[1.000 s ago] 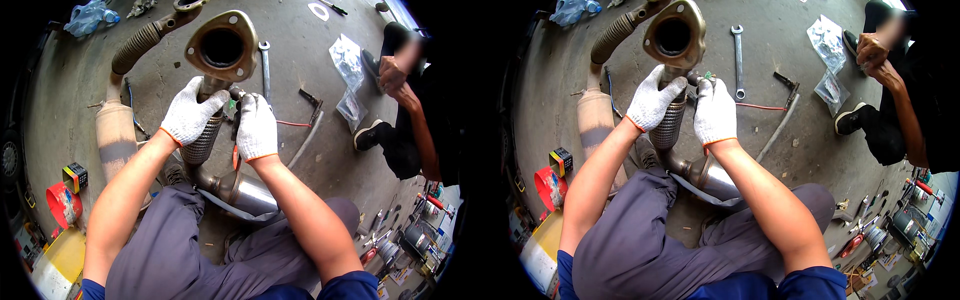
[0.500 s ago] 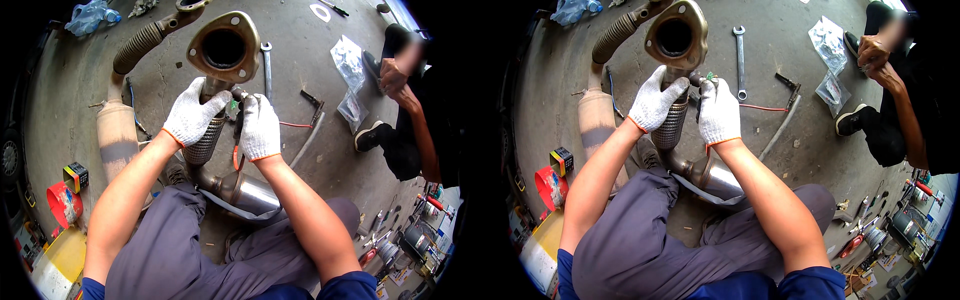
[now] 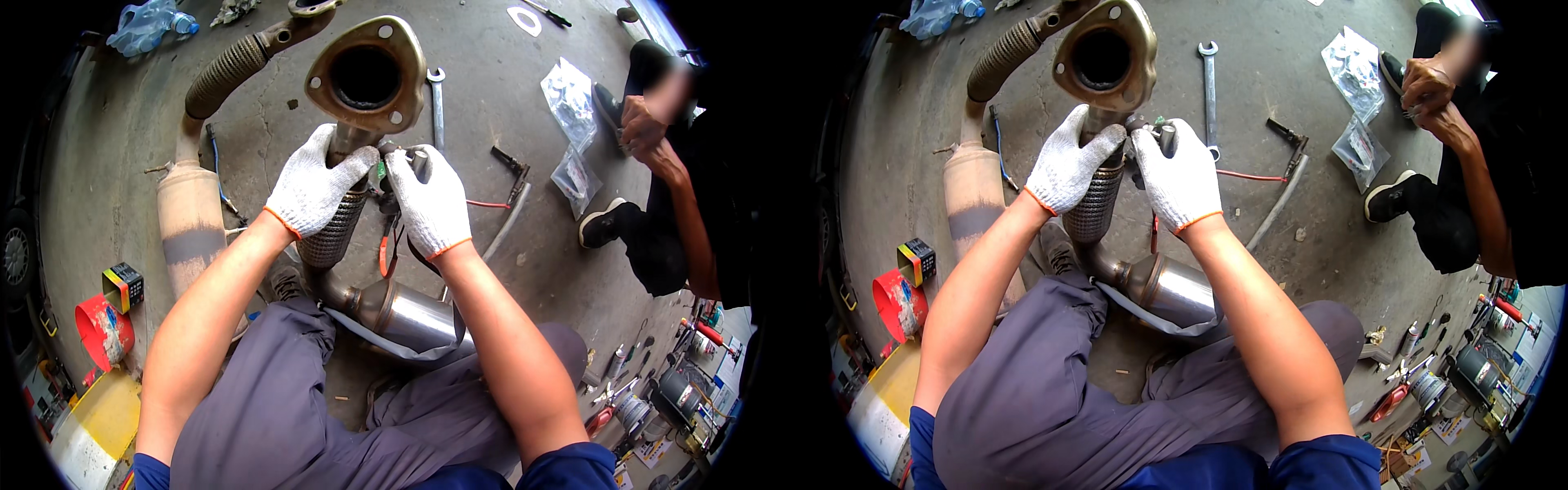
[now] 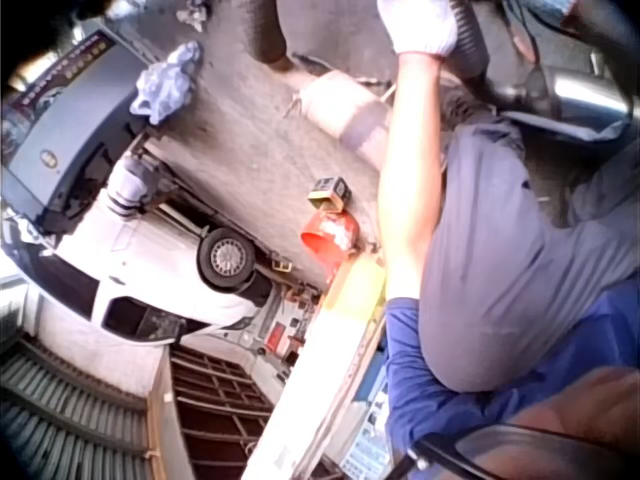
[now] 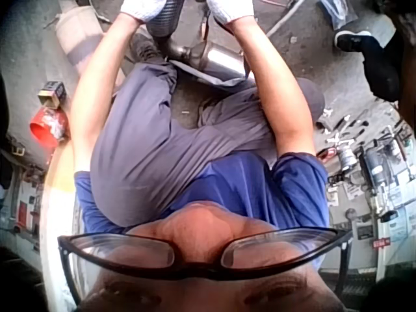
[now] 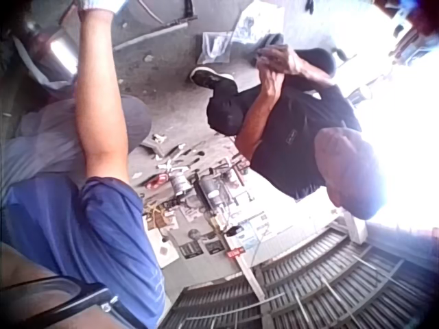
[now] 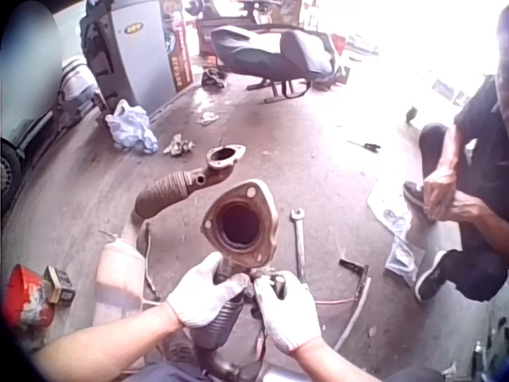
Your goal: The person sits on the floor and uses a wrench to tighten bolts on a flexible exhaust pipe section. They repeatedly reposition the pipe and apply the wrench to different bolt locations while another person sits nearby.
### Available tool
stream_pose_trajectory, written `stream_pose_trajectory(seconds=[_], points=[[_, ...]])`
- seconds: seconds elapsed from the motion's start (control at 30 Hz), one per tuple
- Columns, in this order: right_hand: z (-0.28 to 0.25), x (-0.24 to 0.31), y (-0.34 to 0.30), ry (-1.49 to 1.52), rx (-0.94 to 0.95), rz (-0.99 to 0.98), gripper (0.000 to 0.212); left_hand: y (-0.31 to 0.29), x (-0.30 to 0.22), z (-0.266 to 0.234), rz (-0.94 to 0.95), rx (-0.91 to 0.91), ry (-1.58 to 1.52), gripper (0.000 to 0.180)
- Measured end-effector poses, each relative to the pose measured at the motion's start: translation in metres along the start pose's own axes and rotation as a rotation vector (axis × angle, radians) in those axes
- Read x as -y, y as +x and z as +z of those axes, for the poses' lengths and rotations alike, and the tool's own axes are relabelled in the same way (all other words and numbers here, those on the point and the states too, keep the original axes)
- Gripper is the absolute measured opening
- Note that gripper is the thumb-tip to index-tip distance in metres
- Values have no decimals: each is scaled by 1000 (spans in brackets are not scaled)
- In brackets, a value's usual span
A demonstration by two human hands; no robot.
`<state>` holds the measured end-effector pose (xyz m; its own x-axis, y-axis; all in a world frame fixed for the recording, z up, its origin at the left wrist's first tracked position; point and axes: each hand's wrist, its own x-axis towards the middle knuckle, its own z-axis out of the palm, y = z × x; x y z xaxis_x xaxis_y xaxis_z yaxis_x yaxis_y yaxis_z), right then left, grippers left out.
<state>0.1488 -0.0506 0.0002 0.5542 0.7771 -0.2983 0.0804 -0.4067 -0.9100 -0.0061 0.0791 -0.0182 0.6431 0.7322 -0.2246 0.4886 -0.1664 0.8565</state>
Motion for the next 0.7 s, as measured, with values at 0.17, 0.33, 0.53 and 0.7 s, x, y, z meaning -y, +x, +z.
stream_pose_trajectory(seconds=[0.17,0.33,0.53,0.7], points=[[-1,-7,-2,2,-23,-127,24,0,-3,1,-28,23,-40,56],[4,-9,-1,59,-54,-108,24,1,-3,2,-18,16,-40,57],[1,-5,0,21,-31,-50,27,0,-1,2,-17,8,-38,58],[-2,0,2,-59,-55,-109,33,0,-1,1,-28,23,-68,57]])
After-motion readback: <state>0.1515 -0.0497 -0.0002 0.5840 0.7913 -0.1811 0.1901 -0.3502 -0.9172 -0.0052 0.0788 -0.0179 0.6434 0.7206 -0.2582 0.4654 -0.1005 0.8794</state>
